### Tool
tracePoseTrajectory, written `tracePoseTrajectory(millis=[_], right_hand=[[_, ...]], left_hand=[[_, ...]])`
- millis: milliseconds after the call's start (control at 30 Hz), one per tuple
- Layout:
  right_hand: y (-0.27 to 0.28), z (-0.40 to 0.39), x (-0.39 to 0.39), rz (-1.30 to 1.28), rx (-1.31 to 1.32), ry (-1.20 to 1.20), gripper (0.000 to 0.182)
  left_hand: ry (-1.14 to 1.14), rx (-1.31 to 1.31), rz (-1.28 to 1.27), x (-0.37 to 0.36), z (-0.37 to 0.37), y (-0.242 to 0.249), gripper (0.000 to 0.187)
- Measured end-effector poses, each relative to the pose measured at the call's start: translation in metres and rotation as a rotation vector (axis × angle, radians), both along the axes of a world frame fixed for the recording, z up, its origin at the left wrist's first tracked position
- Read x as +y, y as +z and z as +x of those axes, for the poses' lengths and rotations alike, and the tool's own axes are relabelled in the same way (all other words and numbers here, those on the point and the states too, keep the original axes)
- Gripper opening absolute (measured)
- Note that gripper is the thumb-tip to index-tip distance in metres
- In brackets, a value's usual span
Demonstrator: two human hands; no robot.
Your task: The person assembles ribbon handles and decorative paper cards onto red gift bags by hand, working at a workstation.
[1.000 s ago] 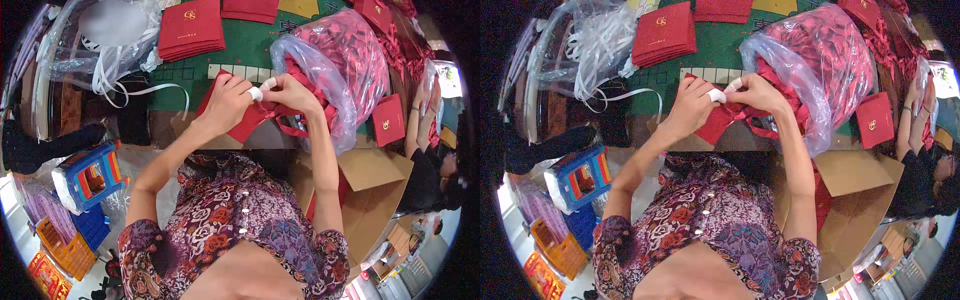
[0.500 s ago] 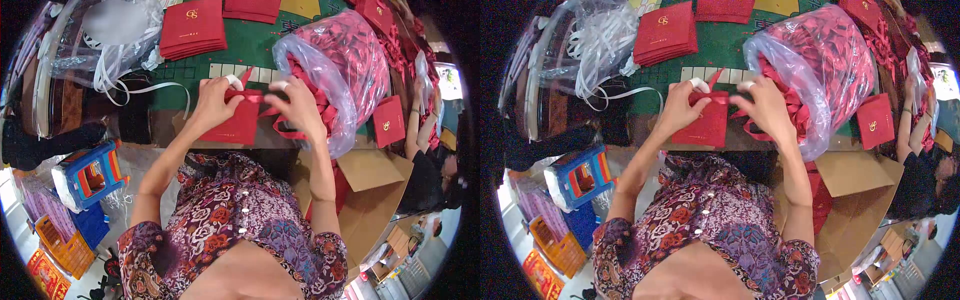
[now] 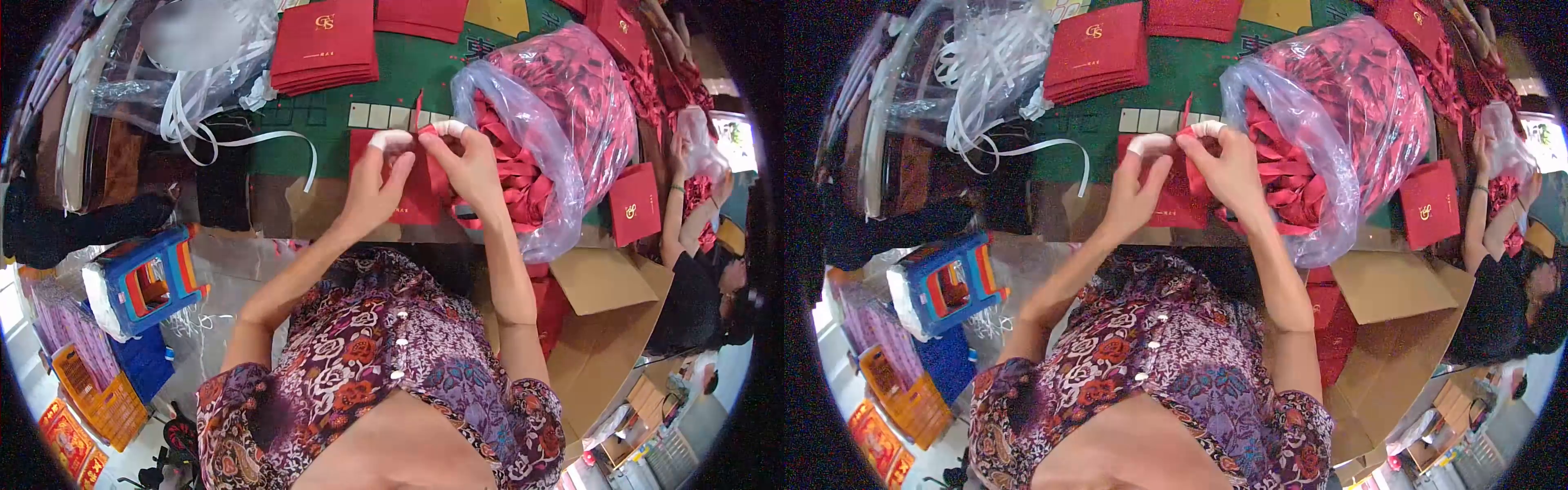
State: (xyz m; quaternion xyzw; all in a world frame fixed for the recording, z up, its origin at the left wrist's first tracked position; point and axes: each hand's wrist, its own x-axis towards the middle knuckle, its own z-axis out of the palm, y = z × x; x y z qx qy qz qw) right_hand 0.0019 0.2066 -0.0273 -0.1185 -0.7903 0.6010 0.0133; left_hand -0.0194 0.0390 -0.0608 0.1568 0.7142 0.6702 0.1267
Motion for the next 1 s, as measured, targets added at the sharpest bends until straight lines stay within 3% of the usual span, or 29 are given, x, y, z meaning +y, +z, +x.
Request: tracePoseTrajectory(millis=[33, 67, 133, 200, 267, 300, 367, 400, 467, 500, 533, 600, 633, 800, 867, 900, 933, 1000], right_hand=[[-0.003, -0.003, -0.004, -0.048, 0.004, -0.021, 0.020], [-0.004, -0.006, -0.008, -0.094, 0.008, -0.040, 0.020], [-0.005, -0.011, -0.010, -0.102, -0.006, -0.015, 0.019], [-0.008, -0.016, -0.009, 0.089, 0.010, -0.074, 0.020], [-0.007, -0.016, -0.004, 0.111, 0.010, -0.117, 0.019], [-0.007, -0.013, 0.002, 0.304, 0.018, -0.110, 0.019], [-0.005, -0.004, 0.009, 0.654, -0.047, -0.109, 0.018], [0.001, 0.002, 0.009, 0.654, -0.046, -0.099, 0.018], [0.019, 0.013, 0.006, 0.674, 0.101, -0.176, 0.021], [0.025, 0.021, 0.005, 0.513, 0.208, -0.090, 0.029], [0.032, 0.023, 0.002, 0.511, 0.205, -0.084, 0.029], [0.040, 0.026, -0.008, 0.627, 0.453, 0.351, 0.033], [0.035, 0.027, -0.013, 0.576, 0.436, 0.434, 0.035], [0.022, 0.026, -0.021, 0.503, 0.529, 0.408, 0.027], [0.032, 0.032, -0.019, 0.447, 0.539, 0.382, 0.023], [0.038, 0.041, -0.015, 0.268, 0.377, 0.343, 0.019], [0.044, 0.044, -0.013, 0.090, 0.215, 0.299, 0.015], [0.051, 0.039, -0.016, 0.034, 0.269, 0.283, 0.011]], left_hand=[[-0.040, -0.239, -0.007, -0.004, 0.009, -0.003, 0.033], [-0.086, -0.141, 0.057, -0.001, 0.014, -0.003, 0.036], [-0.153, -0.358, 0.123, 0.000, 0.030, 0.008, 0.035], [-0.341, -0.446, 0.153, 0.000, 0.039, 0.011, 0.028], [-0.374, -0.598, 0.126, -0.007, 0.043, 0.006, 0.029], [-0.369, -0.596, 0.129, -0.010, 0.040, 0.003, 0.029], [-0.344, -0.855, 0.289, -0.017, 0.031, -0.006, 0.027], [-0.335, -0.856, 0.293, -0.021, 0.026, -0.007, 0.027], [-0.256, -1.125, 0.578, -0.027, 0.013, -0.009, 0.026], [-0.280, -1.214, 0.710, -0.029, 0.007, -0.020, 0.026], [-0.273, -1.216, 0.712, -0.029, 0.004, -0.021, 0.026], [-0.287, -1.379, 0.929, -0.028, -0.001, -0.022, 0.028], [-0.426, -1.396, 1.085, -0.027, -0.003, -0.035, 0.030], [-0.405, -1.402, 1.067, -0.031, 0.000, -0.032, 0.031], [-0.476, -1.232, 0.575, -0.038, -0.006, -0.018, 0.034], [-0.483, -1.118, 0.233, -0.043, -0.015, 0.002, 0.032], [-0.484, -1.121, 0.233, -0.049, -0.020, 0.008, 0.032], [-0.292, -0.095, -0.481, -0.059, -0.027, 0.011, 0.023]])
